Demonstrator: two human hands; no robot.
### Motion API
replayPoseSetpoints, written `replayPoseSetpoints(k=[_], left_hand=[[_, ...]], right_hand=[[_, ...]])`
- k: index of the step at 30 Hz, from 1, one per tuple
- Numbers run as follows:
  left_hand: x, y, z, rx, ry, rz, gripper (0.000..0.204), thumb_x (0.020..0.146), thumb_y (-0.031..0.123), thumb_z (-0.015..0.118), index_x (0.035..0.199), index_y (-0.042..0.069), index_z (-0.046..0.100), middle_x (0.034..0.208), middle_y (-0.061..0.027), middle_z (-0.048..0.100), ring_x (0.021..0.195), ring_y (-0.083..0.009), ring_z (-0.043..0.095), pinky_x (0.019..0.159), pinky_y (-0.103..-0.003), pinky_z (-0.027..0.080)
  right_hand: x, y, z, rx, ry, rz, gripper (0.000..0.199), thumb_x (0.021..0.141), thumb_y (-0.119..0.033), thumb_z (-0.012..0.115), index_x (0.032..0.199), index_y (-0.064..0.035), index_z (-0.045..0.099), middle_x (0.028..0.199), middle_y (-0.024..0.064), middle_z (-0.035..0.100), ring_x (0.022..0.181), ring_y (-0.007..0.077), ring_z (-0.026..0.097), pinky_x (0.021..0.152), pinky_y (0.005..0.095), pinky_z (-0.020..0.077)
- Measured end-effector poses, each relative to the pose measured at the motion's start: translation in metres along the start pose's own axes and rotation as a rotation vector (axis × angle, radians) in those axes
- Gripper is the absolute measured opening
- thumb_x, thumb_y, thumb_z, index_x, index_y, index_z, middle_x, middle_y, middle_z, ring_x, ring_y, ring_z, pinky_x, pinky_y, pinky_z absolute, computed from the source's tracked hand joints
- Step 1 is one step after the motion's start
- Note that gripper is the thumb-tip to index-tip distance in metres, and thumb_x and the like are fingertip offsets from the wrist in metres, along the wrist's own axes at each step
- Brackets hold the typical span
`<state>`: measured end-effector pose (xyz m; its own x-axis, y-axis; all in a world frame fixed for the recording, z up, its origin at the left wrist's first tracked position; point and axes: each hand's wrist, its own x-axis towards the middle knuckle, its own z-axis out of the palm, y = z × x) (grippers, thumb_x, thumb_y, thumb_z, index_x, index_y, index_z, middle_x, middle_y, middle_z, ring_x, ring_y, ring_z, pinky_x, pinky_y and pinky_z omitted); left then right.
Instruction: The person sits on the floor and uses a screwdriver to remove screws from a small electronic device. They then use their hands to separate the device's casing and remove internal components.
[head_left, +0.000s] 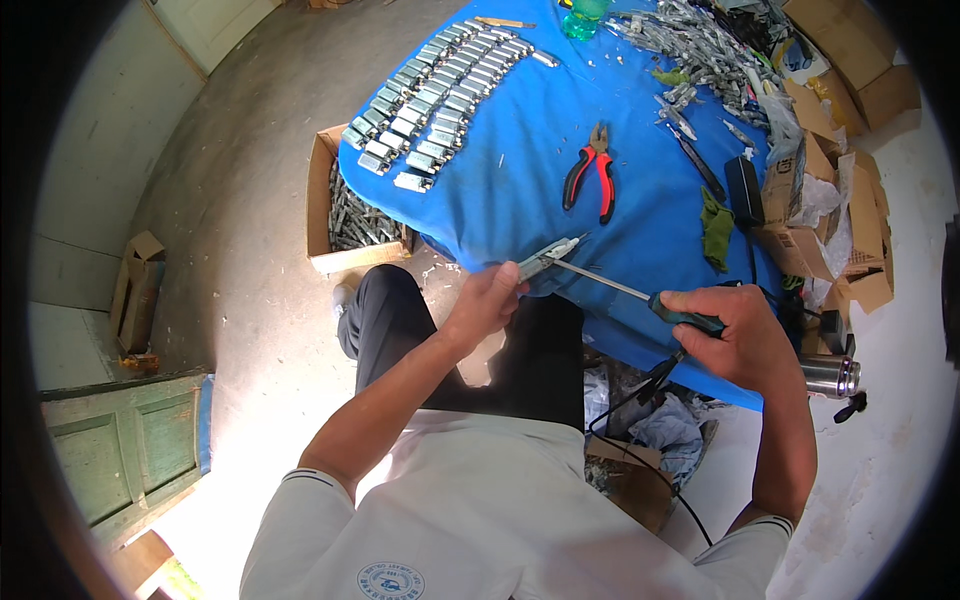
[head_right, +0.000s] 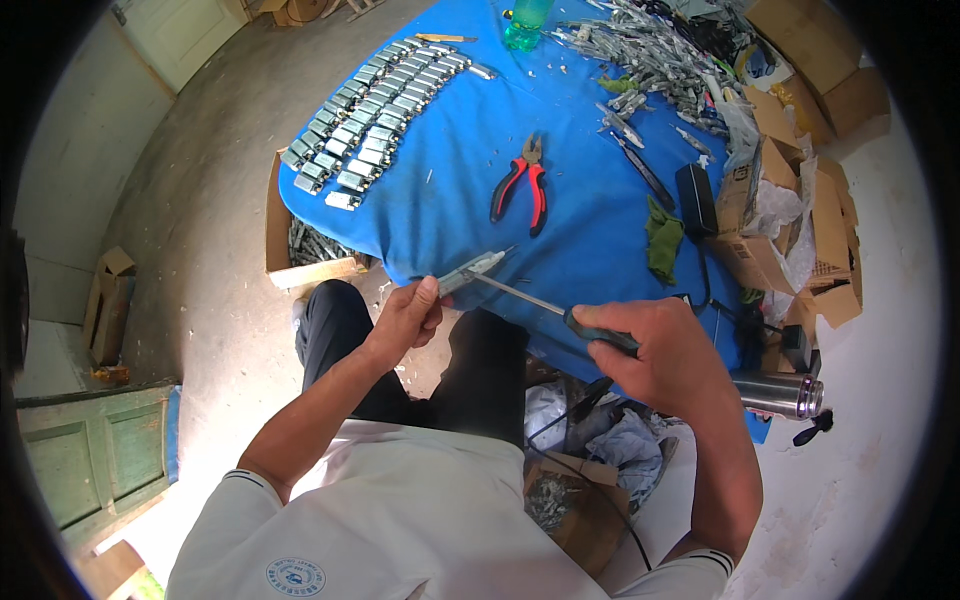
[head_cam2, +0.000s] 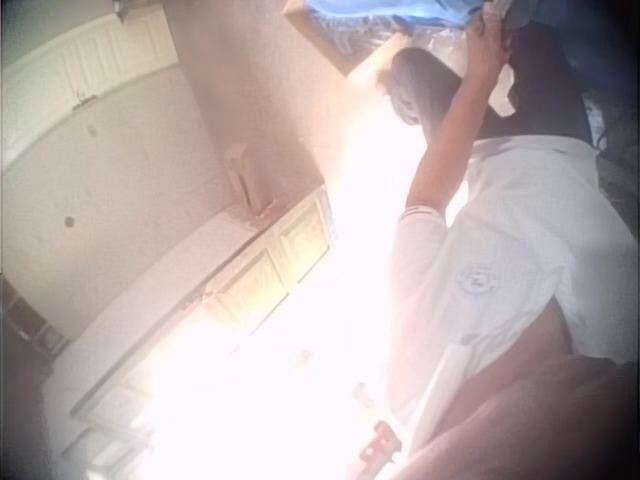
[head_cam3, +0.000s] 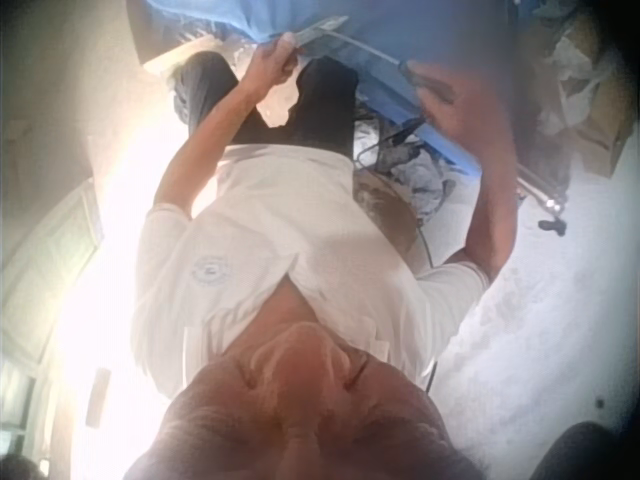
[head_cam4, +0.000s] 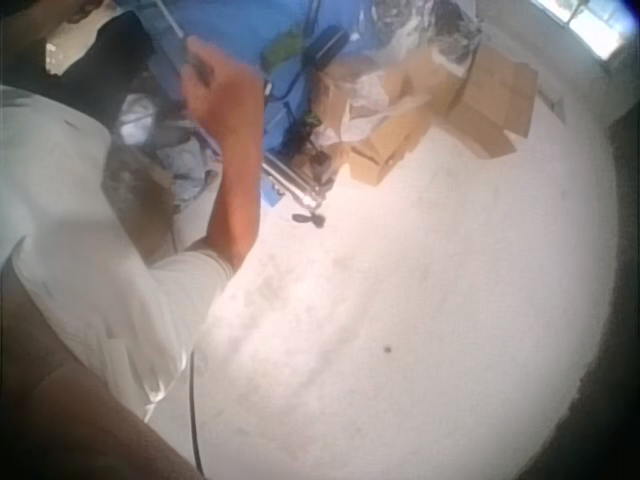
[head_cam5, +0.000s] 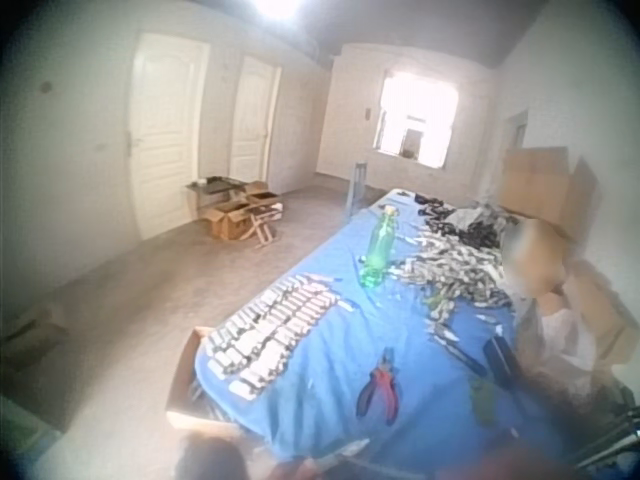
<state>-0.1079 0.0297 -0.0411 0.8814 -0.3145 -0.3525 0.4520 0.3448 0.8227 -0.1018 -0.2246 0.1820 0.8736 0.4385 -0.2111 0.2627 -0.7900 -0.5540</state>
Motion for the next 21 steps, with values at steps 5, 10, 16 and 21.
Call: replayPoseSetpoints(k=[5, 10, 16, 21], left_hand=[[0.002, -0.005, -0.003, -0.059, 0.016, -0.02, 0.064, 0.096, 0.064, 0.037, 0.091, 0.002, 0.052, 0.062, 0.001, 0.035, 0.047, -0.0076, 0.027, 0.043, -0.024, 0.02], [0.004, -0.007, -0.004, -0.079, 0.043, -0.048, 0.067, 0.095, 0.066, 0.036, 0.088, 0.002, 0.052, 0.06, 0.001, 0.035, 0.046, -0.0075, 0.027, 0.043, -0.025, 0.02], [0.004, -0.003, 0.004, -0.176, 0.167, -0.079, 0.053, 0.095, 0.053, 0.048, 0.08, 0.002, 0.055, 0.057, 0.0028, 0.037, 0.047, -0.0075, 0.032, 0.042, -0.024, 0.022], [0.008, -0.002, 0.01, -0.136, 0.307, -0.043, 0.051, 0.096, 0.046, 0.045, 0.071, 0.002, 0.052, 0.049, 0.0022, 0.032, 0.038, -0.0074, 0.024, 0.038, -0.026, 0.017]], right_hand=[[0.001, 0.007, 0.001, 0.057, -0.02, 0.065, 0.029, 0.078, -0.005, 0.069, 0.107, 0.0006, 0.068, 0.101, 0.0165, 0.071, 0.087, 0.0244, 0.071, 0.078, 0.0289, 0.0532], [0.001, 0.012, 0.001, 0.083, -0.047, 0.158, 0.03, 0.078, -0.006, 0.07, 0.108, 0.0001, 0.068, 0.1, 0.0147, 0.072, 0.085, 0.0186, 0.069, 0.078, 0.027, 0.0517], [0.001, 0.024, 0.005, 0.118, -0.027, 0.131, 0.032, 0.077, -0.005, 0.07, 0.108, -0.0001, 0.069, 0.097, 0.0123, 0.072, 0.083, 0.0145, 0.067, 0.077, 0.0258, 0.0506], [-0.002, 0.055, 0.019, 0.371, -0.052, 0.211, 0.031, 0.079, -0.006, 0.07, 0.109, 0.0003, 0.069, 0.089, 0.0107, 0.071, 0.069, 0.013, 0.063, 0.065, 0.0252, 0.0506]])
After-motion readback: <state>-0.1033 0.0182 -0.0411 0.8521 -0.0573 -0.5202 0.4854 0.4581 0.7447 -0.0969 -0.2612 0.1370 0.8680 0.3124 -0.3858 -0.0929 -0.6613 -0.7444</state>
